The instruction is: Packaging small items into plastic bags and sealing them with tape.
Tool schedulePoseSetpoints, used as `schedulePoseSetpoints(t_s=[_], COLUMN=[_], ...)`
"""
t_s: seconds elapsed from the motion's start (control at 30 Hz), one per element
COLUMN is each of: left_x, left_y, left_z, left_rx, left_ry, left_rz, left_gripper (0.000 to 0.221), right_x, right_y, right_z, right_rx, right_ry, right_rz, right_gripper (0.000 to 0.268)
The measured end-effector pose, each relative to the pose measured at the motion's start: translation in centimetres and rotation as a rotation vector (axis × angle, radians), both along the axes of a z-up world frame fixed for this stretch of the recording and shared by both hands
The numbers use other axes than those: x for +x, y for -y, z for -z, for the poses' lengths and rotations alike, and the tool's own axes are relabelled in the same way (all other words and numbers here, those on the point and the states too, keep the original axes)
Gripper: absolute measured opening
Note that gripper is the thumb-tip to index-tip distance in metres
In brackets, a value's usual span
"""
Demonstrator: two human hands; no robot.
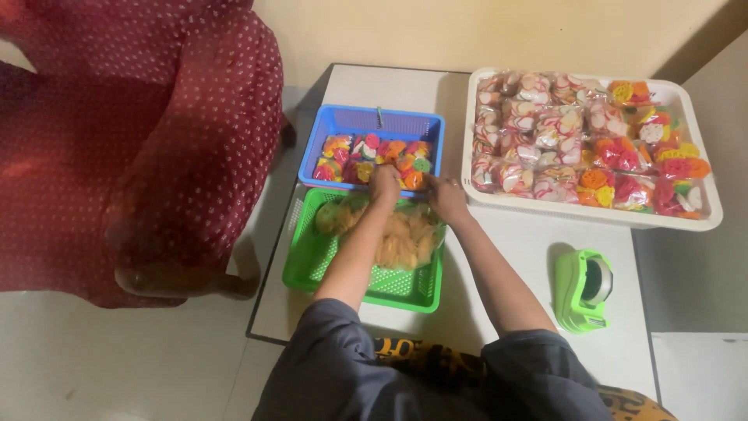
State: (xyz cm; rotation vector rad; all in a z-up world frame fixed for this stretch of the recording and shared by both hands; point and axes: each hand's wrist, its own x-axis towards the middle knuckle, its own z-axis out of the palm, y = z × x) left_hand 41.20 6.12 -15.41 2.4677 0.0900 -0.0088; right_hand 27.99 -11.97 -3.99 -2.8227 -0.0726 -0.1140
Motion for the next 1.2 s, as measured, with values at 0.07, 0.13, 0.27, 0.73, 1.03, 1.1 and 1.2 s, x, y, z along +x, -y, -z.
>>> schedulePoseSetpoints(t_s=[0.07,0.13,0.27,0.73,1.03,1.1,1.2], left_x=[0.1,0.2,0.5,-6.6,-19.2,-20.4,-23.6], left_y=[0.1,0.3,1.2,-3.3,-13.0,-14.3,-15.9], left_z=[-0.9,-1.1,-0.7,-7.2,-13.1,-11.5,-12.0], left_rx=[-0.019,-0.038,0.06,0.084,-0.194,-0.24,-0.198], left_ry=[-0.076,-0.15,-0.173,0.035,0.406,0.317,0.26], left_rz=[0.021,0.041,0.081,0.227,0.185,0.127,0.094], left_gripper=[0.015,0.019,0.022,0.024,0.019,0.02,0.019], right_x=[-1.2,-1.4,-2.2,-5.5,-14.5,-16.8,-18.0], right_y=[-0.4,-0.5,-1.3,0.5,-1.1,-2.5,-4.7], right_z=[-1.8,-2.0,-3.7,-5.4,-6.3,-7.2,-4.7], right_rx=[-0.043,-0.086,-0.181,-0.011,0.383,0.407,0.476], right_ry=[0.003,0.008,-0.028,0.145,0.163,0.161,0.16], right_rz=[-0.032,-0.065,-0.053,-0.094,-0.013,-0.065,-0.157], right_gripper=[0.039,0.042,0.048,0.032,0.029,0.026,0.018])
